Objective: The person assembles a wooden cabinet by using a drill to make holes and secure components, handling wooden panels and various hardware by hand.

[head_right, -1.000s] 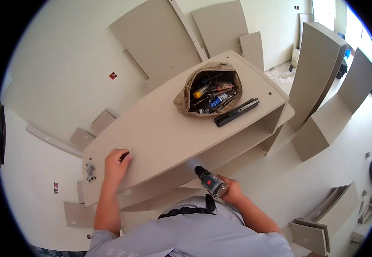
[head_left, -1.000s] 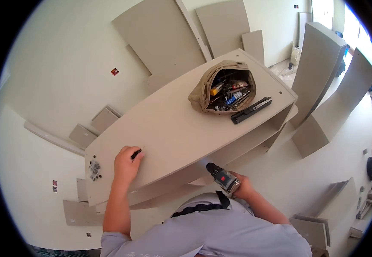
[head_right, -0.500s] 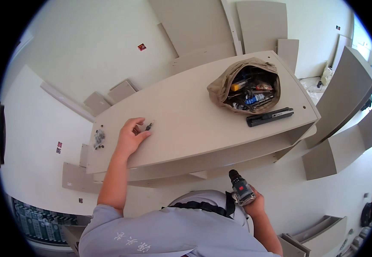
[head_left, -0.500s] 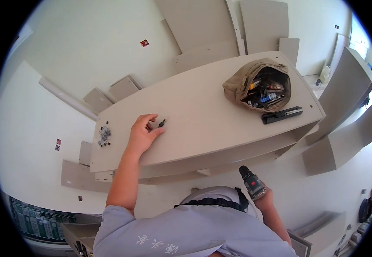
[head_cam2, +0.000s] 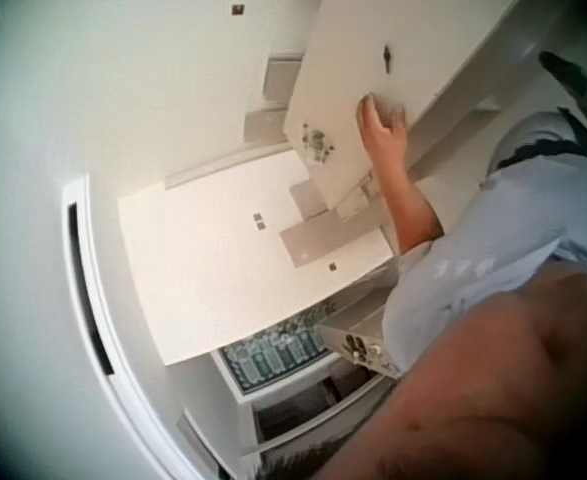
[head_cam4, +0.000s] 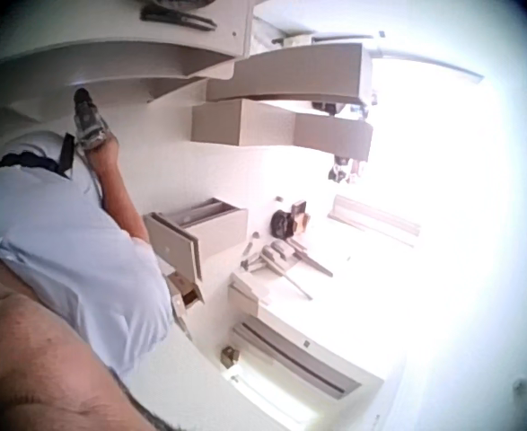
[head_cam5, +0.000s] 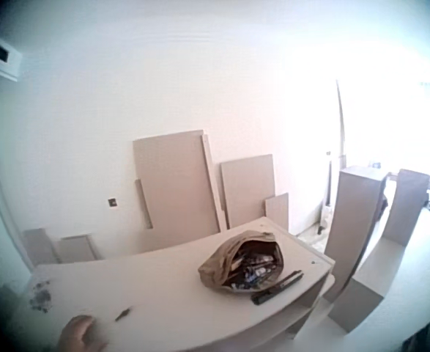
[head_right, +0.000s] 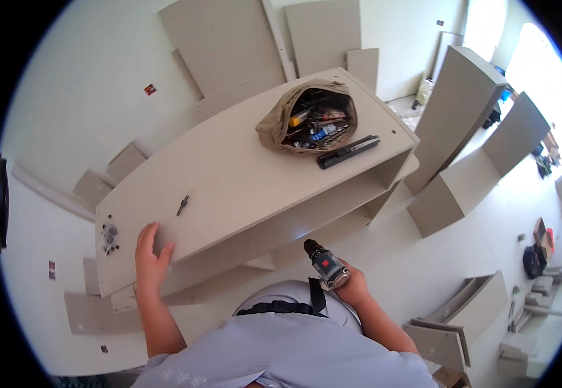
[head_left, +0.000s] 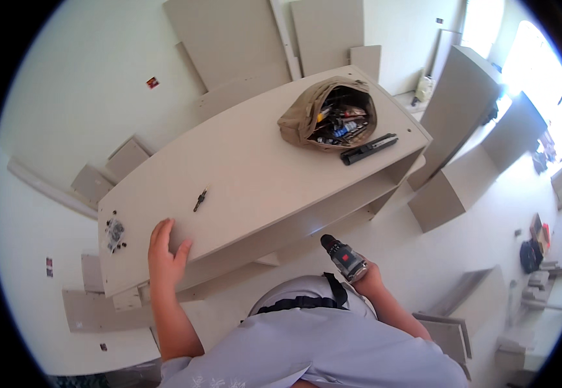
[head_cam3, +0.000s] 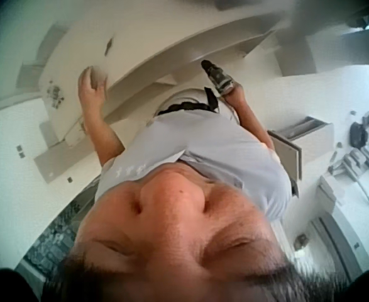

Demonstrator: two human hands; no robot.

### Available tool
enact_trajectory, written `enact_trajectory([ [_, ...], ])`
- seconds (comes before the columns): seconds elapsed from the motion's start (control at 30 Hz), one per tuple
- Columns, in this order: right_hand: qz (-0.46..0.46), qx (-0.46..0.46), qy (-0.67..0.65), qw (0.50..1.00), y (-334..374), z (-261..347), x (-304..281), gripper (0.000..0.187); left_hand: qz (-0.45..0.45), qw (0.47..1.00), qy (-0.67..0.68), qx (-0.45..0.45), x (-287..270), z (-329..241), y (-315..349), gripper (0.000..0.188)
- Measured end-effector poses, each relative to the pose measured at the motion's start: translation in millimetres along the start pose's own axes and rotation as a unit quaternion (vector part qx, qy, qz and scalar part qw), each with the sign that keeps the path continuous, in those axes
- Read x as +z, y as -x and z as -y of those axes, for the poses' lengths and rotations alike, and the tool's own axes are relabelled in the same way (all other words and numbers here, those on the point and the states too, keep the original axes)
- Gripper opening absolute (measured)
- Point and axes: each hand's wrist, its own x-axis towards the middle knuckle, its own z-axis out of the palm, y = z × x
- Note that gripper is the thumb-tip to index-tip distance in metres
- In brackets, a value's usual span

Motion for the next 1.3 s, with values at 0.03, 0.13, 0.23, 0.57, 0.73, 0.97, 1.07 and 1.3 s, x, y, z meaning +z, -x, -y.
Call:
enact_trajectory([
  [0.03, -0.002, 0.003, 0.006, 1.000, 3.6, 4.4, -2.8, 0.067, -0.004, 1.000, -0.007, 0.012, 1.3, 2.9, 9.4, 0.049],
  [0.13, 0.008, 0.019, 0.009, 1.000, 5.6, 23.0, -18.2, 0.072, -0.041, 0.996, -0.054, 0.054, 14.2, 6.2, 22.4, 0.041],
  [0.23, 0.022, 0.002, -0.007, 1.000, -9.1, 43.8, -35.8, 0.074, -0.079, 0.993, -0.074, 0.053, 25.7, -5.1, 36.6, 0.038],
  [0.57, 0.071, -0.185, 0.211, 0.957, -161.8, 49.8, -78.0, 0.074, -0.180, 0.975, -0.132, -0.009, 57.4, -48.7, 53.0, 0.031],
  [0.73, 0.100, -0.311, 0.362, 0.873, -234.0, 16.7, -79.8, 0.060, -0.261, 0.958, 0.117, -0.040, 94.8, -98.3, 46.2, 0.011],
  [0.97, 0.160, -0.329, 0.309, 0.878, -281.7, -23.7, -79.6, 0.045, -0.197, 0.962, 0.157, 0.109, 129.0, -215.3, -1.1, 0.015],
  [1.07, 0.084, -0.410, 0.229, 0.879, -302.4, -64.0, -67.2, 0.038, -0.142, 0.962, 0.164, 0.165, 131.0, -240.5, -22.6, 0.015],
  [1.3, 0.058, -0.466, 0.130, 0.873, -292.3, -30.2, -82.1, 0.029, -0.103, 0.969, 0.151, 0.167, 141.1, -270.4, -65.7, 0.017],
])
